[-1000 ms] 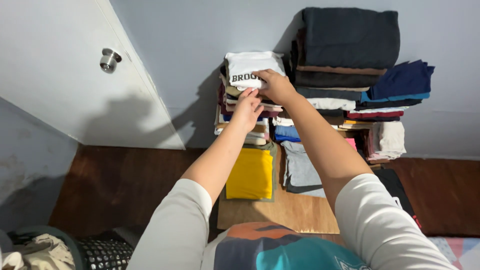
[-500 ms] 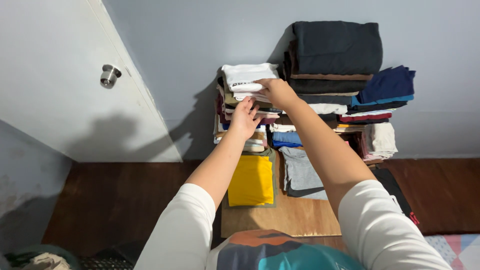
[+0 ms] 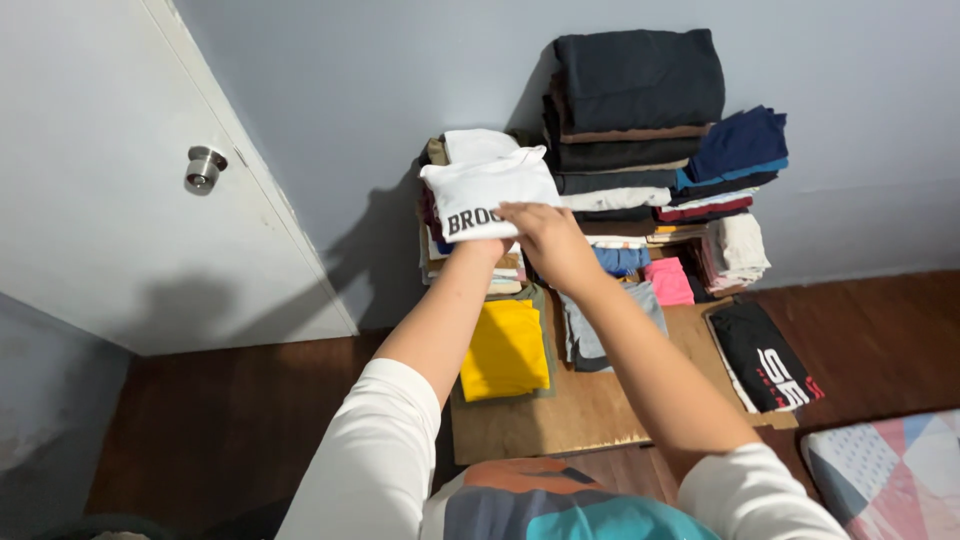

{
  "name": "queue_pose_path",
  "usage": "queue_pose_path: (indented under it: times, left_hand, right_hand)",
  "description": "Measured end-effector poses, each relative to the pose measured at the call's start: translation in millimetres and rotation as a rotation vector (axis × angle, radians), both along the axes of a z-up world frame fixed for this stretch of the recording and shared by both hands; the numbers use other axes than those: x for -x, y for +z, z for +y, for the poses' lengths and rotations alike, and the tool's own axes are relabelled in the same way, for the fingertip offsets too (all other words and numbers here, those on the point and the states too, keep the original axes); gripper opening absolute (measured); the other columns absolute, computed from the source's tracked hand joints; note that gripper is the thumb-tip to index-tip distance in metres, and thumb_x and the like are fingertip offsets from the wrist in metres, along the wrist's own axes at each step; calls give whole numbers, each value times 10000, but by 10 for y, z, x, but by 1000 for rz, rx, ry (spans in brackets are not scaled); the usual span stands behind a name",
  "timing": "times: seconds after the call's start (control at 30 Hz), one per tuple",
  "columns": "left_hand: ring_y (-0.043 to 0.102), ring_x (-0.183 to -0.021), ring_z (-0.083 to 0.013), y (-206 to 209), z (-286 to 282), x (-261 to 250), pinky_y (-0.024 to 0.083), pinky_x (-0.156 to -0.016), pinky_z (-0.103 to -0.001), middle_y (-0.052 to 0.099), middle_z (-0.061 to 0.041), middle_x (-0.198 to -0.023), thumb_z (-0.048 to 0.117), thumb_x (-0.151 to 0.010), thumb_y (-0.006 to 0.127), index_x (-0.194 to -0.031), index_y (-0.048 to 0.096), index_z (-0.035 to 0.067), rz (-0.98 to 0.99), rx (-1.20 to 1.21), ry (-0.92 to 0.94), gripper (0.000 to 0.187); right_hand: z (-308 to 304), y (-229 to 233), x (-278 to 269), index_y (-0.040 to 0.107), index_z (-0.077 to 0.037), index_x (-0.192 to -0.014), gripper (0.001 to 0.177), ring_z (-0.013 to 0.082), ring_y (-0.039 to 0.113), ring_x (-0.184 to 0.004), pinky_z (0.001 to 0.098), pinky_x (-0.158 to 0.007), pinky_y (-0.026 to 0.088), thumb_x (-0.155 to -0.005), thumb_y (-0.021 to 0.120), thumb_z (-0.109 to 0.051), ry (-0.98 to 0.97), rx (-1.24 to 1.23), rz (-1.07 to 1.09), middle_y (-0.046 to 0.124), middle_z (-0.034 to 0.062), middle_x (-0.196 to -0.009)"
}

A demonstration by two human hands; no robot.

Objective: Organizing and stacking several piles of folded t-shirts on a wooden table.

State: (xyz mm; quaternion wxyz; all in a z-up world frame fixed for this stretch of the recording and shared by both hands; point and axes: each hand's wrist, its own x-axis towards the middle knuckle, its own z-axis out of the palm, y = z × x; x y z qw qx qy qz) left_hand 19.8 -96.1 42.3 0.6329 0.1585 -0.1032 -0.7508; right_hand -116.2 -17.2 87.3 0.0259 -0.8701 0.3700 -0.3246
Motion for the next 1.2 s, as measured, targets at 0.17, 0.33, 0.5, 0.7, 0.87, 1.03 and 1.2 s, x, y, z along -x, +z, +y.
queue_pose_path:
  times: [0.17,0.33,0.5,0.7,0.87,1.03,1.2]
  left_hand:
    - [598,-1205,-321,348,419,109,503,-1025,-409,611,-191,-1349,506,-1043,267,-1350,522,-2,5,47,1,645]
    - [624,-1144,-309,239,686,196,524,-970,-380,646,-191,-1274,468,-1017,343,-1286,573,-6,-574,244,123,591]
    - [673,-1086,-279,125,892,330,543,-941,-366,705,-161,-1194,339,-999,499,-1223,644,17,-1359,534,316,419]
    - [656,-1077,-323,-9,1032,563,513,-930,-404,707,-175,-1147,305,-943,598,-1154,692,43,-1867,689,399,349]
    - [640,-1084,-344,-314,896,876,501,-940,-416,696,-190,-1163,282,-932,609,-1165,683,32,-1867,919,522,350]
    - [692,-1142,-258,-1146,459,1318,545,-1033,-360,728,-117,-1195,341,-1021,502,-1206,677,70,-1486,889,178,372]
    - [602,-1255,-355,-1736,424,1393,442,-1121,-460,620,-189,-1389,497,-1023,457,-1389,575,13,103,-41,-341,618]
  right_hand:
    - [321,-145,231,679,-129,-1329,452,295,545,-1318,456,-1073,366,-881,735,-147,42,-68,-86,622,85,-1407]
    - [173,-801,615,508,-50,-1494,508,319,523,-1361,424,-1168,396,-1028,631,-210,-239,-143,-602,543,171,-1466]
    - [294,-876,827,428,-49,-1504,583,244,602,-1257,385,-1025,503,-1016,563,-339,-11,-1027,-1387,596,140,-1426]
    - [371,-1094,1245,493,21,-1445,574,272,684,-1125,419,-939,572,-1004,615,-324,107,-1230,-1502,661,172,-1314]
    - [379,-1179,1642,499,22,-1449,571,269,707,-1116,412,-949,584,-973,660,-250,134,-1207,-1472,676,170,-1302]
    - [365,-1297,2118,477,-10,-1470,582,266,693,-1136,414,-954,578,-959,666,-213,98,-1258,-1466,664,153,-1308]
    - [274,-1575,2623,442,20,-1510,616,281,676,-1176,421,-969,573,-973,663,-186,42,-1324,-1410,632,180,-1369]
